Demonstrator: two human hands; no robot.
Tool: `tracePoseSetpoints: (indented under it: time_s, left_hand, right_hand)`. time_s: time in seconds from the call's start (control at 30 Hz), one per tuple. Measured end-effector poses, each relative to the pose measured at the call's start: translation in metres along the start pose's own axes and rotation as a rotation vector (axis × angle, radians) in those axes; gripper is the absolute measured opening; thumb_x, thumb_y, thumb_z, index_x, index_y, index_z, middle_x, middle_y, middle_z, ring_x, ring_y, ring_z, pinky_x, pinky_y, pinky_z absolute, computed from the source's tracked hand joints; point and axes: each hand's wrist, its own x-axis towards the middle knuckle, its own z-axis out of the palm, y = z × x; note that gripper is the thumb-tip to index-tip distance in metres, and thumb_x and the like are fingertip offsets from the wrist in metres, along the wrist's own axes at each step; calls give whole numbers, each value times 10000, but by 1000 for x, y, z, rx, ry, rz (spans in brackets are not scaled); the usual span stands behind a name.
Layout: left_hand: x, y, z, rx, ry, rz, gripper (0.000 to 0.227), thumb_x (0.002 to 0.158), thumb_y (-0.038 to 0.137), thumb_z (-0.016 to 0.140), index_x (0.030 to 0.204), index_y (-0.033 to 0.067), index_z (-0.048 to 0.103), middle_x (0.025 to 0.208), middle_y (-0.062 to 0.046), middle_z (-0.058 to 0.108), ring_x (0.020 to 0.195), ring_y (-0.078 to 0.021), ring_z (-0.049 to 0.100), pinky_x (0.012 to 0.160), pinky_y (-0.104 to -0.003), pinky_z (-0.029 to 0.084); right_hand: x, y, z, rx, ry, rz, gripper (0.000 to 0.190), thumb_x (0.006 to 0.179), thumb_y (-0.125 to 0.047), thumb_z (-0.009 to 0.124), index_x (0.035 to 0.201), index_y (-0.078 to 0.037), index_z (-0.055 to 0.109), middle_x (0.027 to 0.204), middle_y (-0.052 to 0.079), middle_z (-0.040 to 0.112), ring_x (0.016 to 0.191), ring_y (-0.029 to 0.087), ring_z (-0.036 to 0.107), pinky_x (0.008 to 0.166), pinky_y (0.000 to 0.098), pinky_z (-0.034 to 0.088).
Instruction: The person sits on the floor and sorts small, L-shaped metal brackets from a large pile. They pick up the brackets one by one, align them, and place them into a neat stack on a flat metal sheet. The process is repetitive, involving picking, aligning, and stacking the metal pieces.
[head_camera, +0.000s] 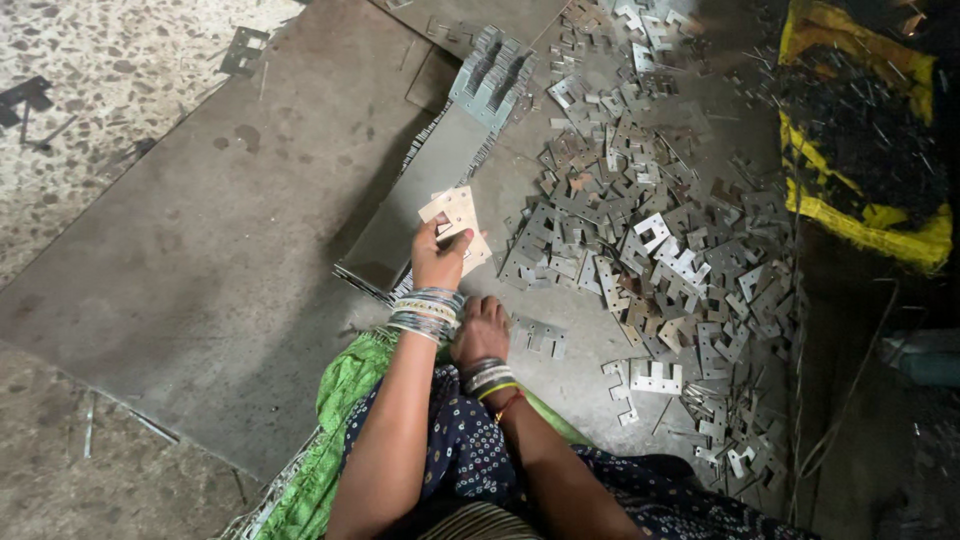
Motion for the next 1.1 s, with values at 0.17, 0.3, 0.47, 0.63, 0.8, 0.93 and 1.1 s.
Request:
tracePoseSetpoints:
  time_s: [0.17,0.3,0.47,0.63,0.8,0.93,1.1]
  left_hand:
    - [1,17,-12,246,111,90,323,897,-71,686,1191,-50,556,1085,-147,708,938,-255,785,820,-347,628]
    - [24,82,-23,960,151,326,474,821,40,770,1265,-6,611,1006,-211,726,894,-370,724,782,-454,567]
    - [67,151,-25,1391,-270,316,241,946,101,647,1165,149,735,1106,-151,748,1014,-417,696,824,-526,553]
    - [91,97,-62,1586,-586,144,375,802,77,677,1163,161,735,1112,-202,699,1017,-417,669,887,-502,533]
    - [104,58,-123,1288,-768,51,304,926,307,694,1131,87,735,1078,-162,756,1019,-352,704,922,-438,544]
    - [102,64,-126,792,-543,-197,644,1005,596,482,1162,41,768,1063,-160,812,1053,-257,734,982,-361,510]
    - [110,71,-119,311,-118,-347,869,943,735,176,1444,111,514,1215,-172,742,1106,-238,703,985,-332,448]
  right_hand:
    - [18,46,3,535,16,127,438,735,-33,717,1168,-38,655,1057,148,665,973,314,643,824,449,546]
    - [67,56,-35,860,158,135,337,754,33,699,1084,-34,715,973,125,731,866,261,695,770,398,567]
    - [90,-17,-58,514,297,-466,318,737,41,698,1042,-47,708,991,148,730,913,338,697,801,443,574]
    - [100,-79,-47,260,222,-452,390,711,-70,785,1055,-40,603,1024,163,622,998,397,615,844,522,490]
    - [102,-77,-45,179,313,-211,491,716,-40,777,1168,-36,586,1189,197,549,1146,411,555,973,494,470]
    - [113,-85,-47,527,301,-318,857,582,3,788,1370,18,451,1298,279,487,1181,471,518,1022,497,452]
    - [117,-88,-32,714,147,-476,861,722,73,673,1517,-11,353,1409,295,415,1245,474,498,1069,464,454]
